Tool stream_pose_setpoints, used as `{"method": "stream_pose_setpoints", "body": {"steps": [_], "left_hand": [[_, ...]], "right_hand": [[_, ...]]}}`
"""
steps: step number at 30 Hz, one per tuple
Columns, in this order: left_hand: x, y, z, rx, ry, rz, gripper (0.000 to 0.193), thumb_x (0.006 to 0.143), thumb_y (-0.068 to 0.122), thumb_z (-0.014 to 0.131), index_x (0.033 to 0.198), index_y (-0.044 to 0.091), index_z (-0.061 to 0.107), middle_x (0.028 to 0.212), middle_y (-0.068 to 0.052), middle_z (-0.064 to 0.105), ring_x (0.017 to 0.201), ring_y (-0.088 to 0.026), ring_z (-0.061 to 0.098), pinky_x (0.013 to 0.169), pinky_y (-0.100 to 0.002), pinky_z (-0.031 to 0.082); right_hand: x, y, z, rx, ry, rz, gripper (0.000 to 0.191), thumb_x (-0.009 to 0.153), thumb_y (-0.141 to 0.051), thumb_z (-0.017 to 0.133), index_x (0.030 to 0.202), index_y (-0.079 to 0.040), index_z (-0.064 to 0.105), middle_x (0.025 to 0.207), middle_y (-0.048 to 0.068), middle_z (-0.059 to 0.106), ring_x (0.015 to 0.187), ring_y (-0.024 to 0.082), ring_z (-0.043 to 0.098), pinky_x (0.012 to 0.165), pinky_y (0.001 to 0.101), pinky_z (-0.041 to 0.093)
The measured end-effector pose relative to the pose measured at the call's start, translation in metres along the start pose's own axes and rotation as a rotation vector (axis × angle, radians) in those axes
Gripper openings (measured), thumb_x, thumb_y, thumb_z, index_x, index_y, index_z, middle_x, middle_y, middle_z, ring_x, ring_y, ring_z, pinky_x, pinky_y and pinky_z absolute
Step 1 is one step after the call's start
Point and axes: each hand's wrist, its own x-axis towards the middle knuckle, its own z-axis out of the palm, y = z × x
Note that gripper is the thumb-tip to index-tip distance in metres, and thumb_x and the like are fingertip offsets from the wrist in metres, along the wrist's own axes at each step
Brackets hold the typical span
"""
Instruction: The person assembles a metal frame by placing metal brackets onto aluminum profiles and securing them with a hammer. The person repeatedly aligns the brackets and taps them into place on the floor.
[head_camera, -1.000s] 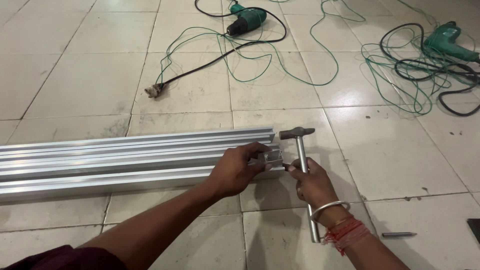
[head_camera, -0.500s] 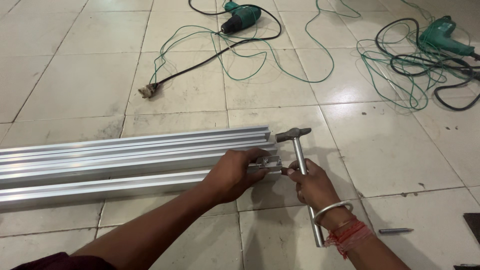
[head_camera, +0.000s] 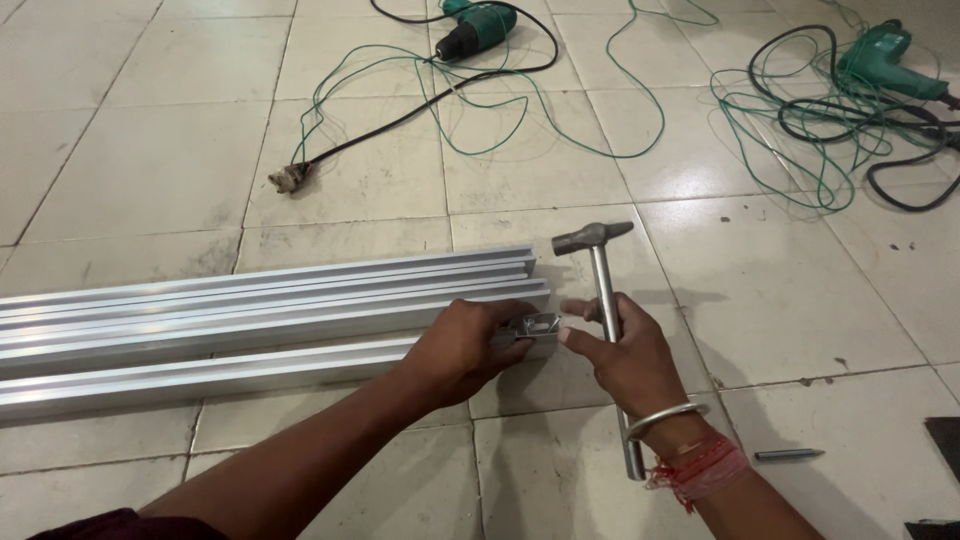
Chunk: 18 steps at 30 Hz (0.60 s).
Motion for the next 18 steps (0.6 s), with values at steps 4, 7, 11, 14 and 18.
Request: {"method": "stream_pose_setpoints", "body": {"steps": [4,7,11,14,18], "left_hand": [[-0.001,-0.001,0.000,-0.046,0.035,0.063,0.033,0.090,0.023,0.068,0.119,0.007,0.070,0.102,-0.016,0.077,0.092,-0.032,0.075,0.080,-0.042,0.057],[-0.002,-0.003,0.002,-0.057,0.014,-0.031,0.033,0.091,0.024,0.067,0.119,0.008,0.070,0.100,-0.016,0.078,0.089,-0.032,0.075,0.079,-0.043,0.057],[-0.001,-0.007,0.004,-0.090,0.017,0.001,0.035,0.092,0.025,0.067,0.123,0.009,0.068,0.107,-0.014,0.078,0.098,-0.030,0.076,0.084,-0.042,0.058],[0.000,-0.011,0.004,-0.047,0.003,-0.005,0.038,0.092,0.026,0.068,0.125,0.009,0.066,0.110,-0.014,0.077,0.102,-0.030,0.075,0.087,-0.041,0.058],[0.000,-0.017,0.004,-0.008,0.008,0.028,0.040,0.092,0.026,0.069,0.127,0.008,0.065,0.114,-0.015,0.075,0.105,-0.031,0.074,0.089,-0.041,0.058]], "right_hand": [[0.003,-0.001,0.000,-0.172,-0.041,-0.264,0.029,0.080,-0.015,0.082,0.093,-0.006,0.057,0.115,0.003,0.081,0.090,0.009,0.071,0.076,0.0238,0.055],[0.006,-0.002,0.001,-0.173,-0.075,-0.204,0.029,0.080,-0.017,0.081,0.092,-0.008,0.057,0.115,0.000,0.080,0.091,0.009,0.072,0.074,0.0249,0.056],[0.004,-0.006,0.002,-0.205,-0.077,-0.202,0.027,0.081,-0.015,0.081,0.091,-0.007,0.057,0.109,-0.001,0.083,0.065,0.008,0.051,0.058,0.0247,0.046],[0.001,-0.011,0.002,-0.226,-0.073,-0.186,0.028,0.080,-0.014,0.081,0.090,-0.008,0.056,0.105,-0.004,0.082,0.053,0.007,0.039,0.049,0.0249,0.041],[-0.004,-0.017,0.003,-0.246,-0.061,-0.145,0.030,0.079,-0.013,0.081,0.089,-0.007,0.054,0.104,-0.007,0.082,0.050,0.008,0.037,0.047,0.0263,0.039]]}}
